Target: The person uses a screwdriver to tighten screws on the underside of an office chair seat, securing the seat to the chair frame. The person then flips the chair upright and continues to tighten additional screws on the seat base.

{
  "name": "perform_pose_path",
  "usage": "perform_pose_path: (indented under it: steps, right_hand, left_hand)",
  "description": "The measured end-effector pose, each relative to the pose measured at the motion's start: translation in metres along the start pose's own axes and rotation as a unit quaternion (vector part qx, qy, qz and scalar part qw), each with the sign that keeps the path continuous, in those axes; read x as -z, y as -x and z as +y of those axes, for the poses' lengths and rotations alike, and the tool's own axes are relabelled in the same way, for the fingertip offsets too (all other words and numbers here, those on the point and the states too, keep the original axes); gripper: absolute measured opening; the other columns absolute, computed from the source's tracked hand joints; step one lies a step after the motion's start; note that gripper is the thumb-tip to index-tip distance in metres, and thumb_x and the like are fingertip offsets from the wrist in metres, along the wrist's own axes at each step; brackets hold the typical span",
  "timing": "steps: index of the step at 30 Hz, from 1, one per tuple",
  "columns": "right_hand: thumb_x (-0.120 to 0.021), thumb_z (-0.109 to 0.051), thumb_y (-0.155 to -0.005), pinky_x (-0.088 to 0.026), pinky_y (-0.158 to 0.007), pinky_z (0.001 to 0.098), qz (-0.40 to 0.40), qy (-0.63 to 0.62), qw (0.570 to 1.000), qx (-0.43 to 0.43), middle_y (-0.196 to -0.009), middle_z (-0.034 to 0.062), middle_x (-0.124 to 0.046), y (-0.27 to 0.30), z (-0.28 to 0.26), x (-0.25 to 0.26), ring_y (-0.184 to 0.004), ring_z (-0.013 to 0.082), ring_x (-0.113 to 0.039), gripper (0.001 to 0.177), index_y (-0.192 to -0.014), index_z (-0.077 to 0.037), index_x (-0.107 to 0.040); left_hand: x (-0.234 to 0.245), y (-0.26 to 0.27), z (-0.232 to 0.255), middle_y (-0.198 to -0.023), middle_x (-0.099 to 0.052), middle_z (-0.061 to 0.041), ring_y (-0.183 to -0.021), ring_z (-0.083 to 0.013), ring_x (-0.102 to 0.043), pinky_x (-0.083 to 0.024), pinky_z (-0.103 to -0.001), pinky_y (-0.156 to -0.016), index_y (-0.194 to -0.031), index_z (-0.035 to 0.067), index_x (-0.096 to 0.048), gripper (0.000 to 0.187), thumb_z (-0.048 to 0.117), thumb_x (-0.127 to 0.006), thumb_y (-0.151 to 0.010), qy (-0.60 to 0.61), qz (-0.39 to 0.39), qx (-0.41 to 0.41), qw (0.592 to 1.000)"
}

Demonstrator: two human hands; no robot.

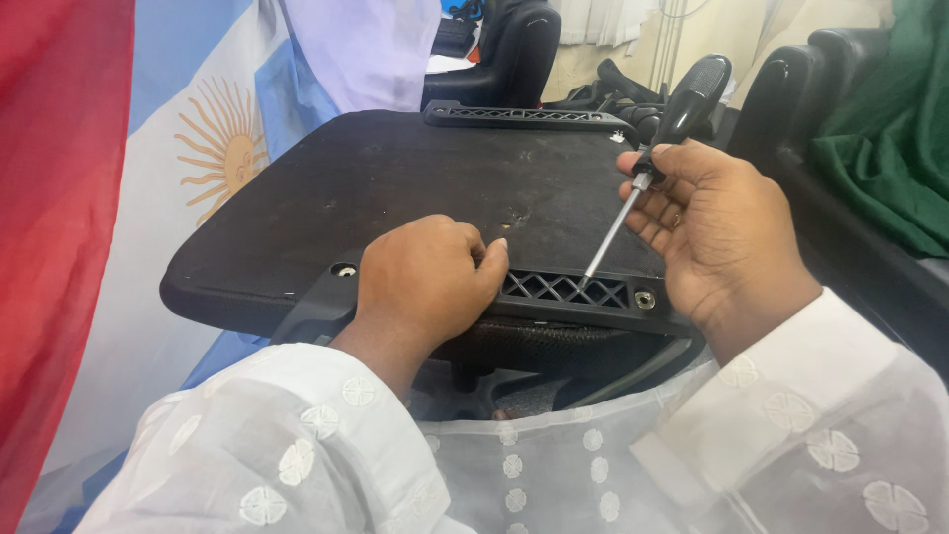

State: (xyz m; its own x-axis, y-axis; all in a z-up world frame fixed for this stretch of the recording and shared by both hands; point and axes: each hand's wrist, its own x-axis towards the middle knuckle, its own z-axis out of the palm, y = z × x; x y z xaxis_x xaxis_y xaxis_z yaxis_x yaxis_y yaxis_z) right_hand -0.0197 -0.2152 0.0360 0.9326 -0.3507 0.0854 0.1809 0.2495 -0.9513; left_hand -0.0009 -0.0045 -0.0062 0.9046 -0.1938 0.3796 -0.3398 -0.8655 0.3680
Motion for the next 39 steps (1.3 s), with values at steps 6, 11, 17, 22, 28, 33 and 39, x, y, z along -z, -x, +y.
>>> perform_pose_path:
  steps: [6, 11, 17, 22, 28, 33, 39]
  right_hand:
    - [-0.061, -0.016, -0.092, -0.052, -0.091, 0.036, 0.027, 0.033, 0.998, -0.056, -0.096, 0.0074, -0.072, -0.007, -0.004, 0.011, -0.089, 0.0169, -0.065, 0.014, -0.102, -0.006, -0.063]
    - [-0.06, -0.013, -0.09, -0.053, -0.088, 0.0365, 0.026, 0.016, 0.991, -0.127, -0.095, 0.0085, -0.072, 0.0, 0.007, 0.007, -0.086, 0.0169, -0.065, 0.014, -0.102, -0.006, -0.062]
    - [-0.06, -0.013, -0.089, -0.053, -0.087, 0.0362, 0.015, 0.001, 0.988, -0.151, -0.095, 0.0095, -0.073, 0.007, 0.013, -0.004, -0.084, 0.0167, -0.065, 0.015, -0.101, -0.005, -0.062]
    - [-0.055, -0.016, -0.09, -0.055, -0.081, 0.0376, -0.005, 0.007, 0.988, -0.152, -0.089, 0.0077, -0.068, 0.006, 0.008, -0.01, -0.08, 0.0175, -0.063, 0.015, -0.1, -0.006, -0.06]
    - [-0.047, -0.019, -0.092, -0.057, -0.069, 0.0358, -0.098, 0.06, 0.978, -0.177, -0.078, 0.0058, -0.061, 0.013, 0.008, -0.017, -0.069, 0.0167, -0.061, 0.024, -0.101, -0.005, -0.065]
    - [-0.062, -0.033, -0.094, -0.048, -0.054, 0.0301, -0.178, 0.143, 0.966, -0.118, -0.07, 0.0018, -0.056, 0.026, 0.013, -0.025, -0.058, 0.0136, -0.054, 0.032, -0.106, -0.004, -0.065]
    - [-0.087, -0.04, -0.077, -0.051, -0.057, 0.0356, -0.186, 0.543, 0.819, -0.001, -0.071, 0.0061, -0.063, 0.053, 0.002, -0.041, -0.062, 0.0211, -0.064, 0.048, -0.108, -0.008, -0.069]
  left_hand:
    - [0.007, -0.005, -0.017, -0.083, -0.075, -0.01, -0.083, -0.0341, -0.069, -0.054, -0.047, -0.077, -0.085, 0.015, -0.082, 0.036, 0.042, -0.058, -0.091, -0.022, -0.01, -0.002, 1.0]
    - [0.014, -0.01, -0.031, -0.086, -0.076, -0.01, -0.085, -0.0346, -0.07, -0.054, -0.046, -0.08, -0.09, 0.018, -0.083, 0.035, 0.043, -0.059, -0.091, -0.042, -0.02, 0.034, 0.998]
    - [0.015, -0.013, -0.06, -0.085, -0.075, -0.011, -0.085, -0.0332, -0.07, -0.053, -0.044, -0.078, -0.093, 0.016, -0.082, 0.035, 0.046, -0.064, -0.091, 0.015, 0.081, 0.138, 0.987]
    - [0.023, -0.015, -0.099, -0.08, -0.072, -0.01, -0.076, -0.0193, -0.067, -0.05, -0.034, -0.072, -0.088, 0.002, -0.074, 0.037, 0.035, -0.061, -0.098, 0.281, 0.296, 0.244, 0.88]
    - [0.033, -0.008, -0.12, -0.089, -0.073, -0.013, -0.08, -0.0259, -0.068, -0.05, -0.04, -0.075, -0.092, 0.0, -0.074, 0.031, 0.029, -0.062, -0.093, 0.224, 0.204, 0.346, 0.888]
    - [0.039, -0.007, -0.109, -0.097, -0.076, -0.011, -0.092, -0.0305, -0.071, -0.052, -0.042, -0.085, -0.101, 0.01, -0.078, 0.03, 0.031, -0.064, -0.086, 0.1, 0.063, 0.353, 0.928]
    - [0.051, -0.01, -0.102, -0.11, -0.076, -0.014, -0.105, -0.0359, -0.069, -0.053, -0.047, -0.091, -0.111, 0.011, -0.078, 0.042, 0.042, -0.058, -0.091, -0.053, -0.036, 0.369, 0.927]
